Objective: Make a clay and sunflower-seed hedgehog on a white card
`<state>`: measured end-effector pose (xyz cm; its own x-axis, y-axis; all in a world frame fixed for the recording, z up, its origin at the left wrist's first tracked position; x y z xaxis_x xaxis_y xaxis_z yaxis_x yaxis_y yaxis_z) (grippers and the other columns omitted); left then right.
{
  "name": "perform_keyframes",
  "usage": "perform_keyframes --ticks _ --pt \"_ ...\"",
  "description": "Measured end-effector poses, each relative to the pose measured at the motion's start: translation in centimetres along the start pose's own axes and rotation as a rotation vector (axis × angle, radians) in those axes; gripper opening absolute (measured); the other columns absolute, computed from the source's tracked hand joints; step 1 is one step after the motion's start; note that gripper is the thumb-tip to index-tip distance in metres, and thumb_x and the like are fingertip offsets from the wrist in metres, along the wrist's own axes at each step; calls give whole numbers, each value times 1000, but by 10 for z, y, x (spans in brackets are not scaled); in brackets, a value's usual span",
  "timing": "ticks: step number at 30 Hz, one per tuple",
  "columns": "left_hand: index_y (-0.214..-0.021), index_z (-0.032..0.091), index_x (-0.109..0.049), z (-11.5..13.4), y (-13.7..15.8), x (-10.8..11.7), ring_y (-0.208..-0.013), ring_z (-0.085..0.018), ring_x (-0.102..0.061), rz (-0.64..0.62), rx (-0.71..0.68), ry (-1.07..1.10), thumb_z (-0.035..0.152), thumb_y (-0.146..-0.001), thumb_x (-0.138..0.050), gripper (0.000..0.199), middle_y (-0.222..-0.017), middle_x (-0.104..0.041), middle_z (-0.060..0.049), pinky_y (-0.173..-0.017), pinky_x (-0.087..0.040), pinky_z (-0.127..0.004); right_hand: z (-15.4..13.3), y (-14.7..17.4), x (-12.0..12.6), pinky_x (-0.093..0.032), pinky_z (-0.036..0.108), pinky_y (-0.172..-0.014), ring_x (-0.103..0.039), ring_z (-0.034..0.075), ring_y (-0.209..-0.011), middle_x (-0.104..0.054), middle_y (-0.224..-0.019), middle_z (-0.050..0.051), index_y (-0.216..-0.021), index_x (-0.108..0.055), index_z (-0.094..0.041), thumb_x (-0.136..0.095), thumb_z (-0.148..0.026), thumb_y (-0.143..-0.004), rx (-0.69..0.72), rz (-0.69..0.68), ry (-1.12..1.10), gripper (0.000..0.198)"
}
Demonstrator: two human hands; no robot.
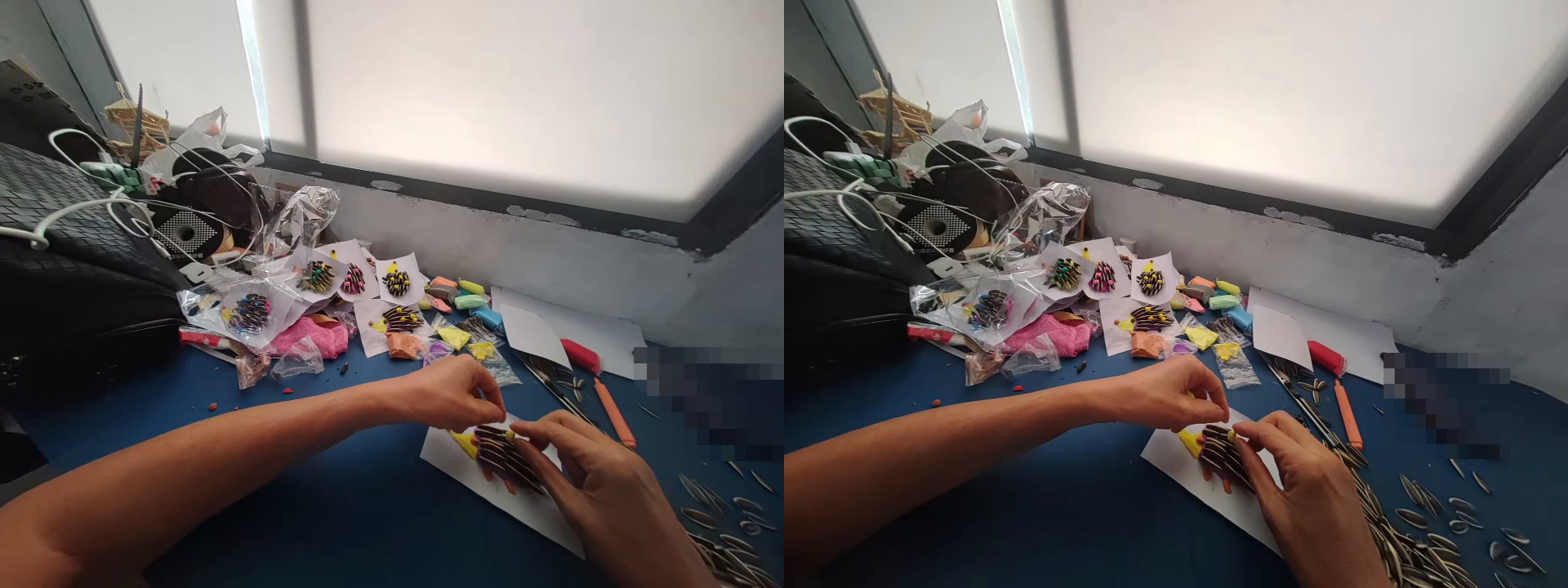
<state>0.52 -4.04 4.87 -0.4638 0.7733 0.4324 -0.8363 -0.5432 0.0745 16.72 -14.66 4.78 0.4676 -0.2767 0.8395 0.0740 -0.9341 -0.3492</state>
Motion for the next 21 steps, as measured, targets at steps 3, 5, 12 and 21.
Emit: perform_keyframes --ticks 3,5,12,21 --pt "-92 12 -72 0 0 -1 -55 -8 -54 -13 1 2 25 -84 -58 21 -67 -61 0 -49 -42 -17 -1 0 0 -42 25 -43 -51 11 -46 -69 -82 2 -91 -74 -27 -55 -52 -91 23 1 9 32" --pt "-91 12 -72 0 0 -1 -54 -7 -55 -15 -2 -8 24 -83 -59 20 -66 -62 0 -48 -42 -17 -1 1 0 -41 25 -44 -51 11 -48 -68 -81 1 -87 -72 -27 -54 -49 -92 34 4 21 30" --pt "-91 12 -73 -3 -2 -2 -52 -7 -55 -15 -32 -33 24 -81 -61 20 -64 -62 1 -50 -42 -17 1 4 -5 -39 27 -48 -52 12 -52 -67 -82 0 -86 -70 -27 -52 -46 -95 54 2 71 27" --pt "-92 12 -76 7 2 -5 -55 -7 -49 32 -47 -129 18 -79 -62 20 -62 -58 2 -52 -37 -17 -4 -1 -4 -44 24 -49 -59 11 -55 -66 -78 -2 -88 -70 -29 -51 -39 -96 148 44 92 24"
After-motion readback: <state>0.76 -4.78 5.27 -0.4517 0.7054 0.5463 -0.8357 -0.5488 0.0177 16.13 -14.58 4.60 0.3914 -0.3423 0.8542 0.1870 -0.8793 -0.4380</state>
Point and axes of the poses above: each hand's wrist, its own y-axis away from the middle knuckle, its own x-axis out of the back of the hand, z = x × y, the point moved 2 cm from there along -y, towards the middle knuckle
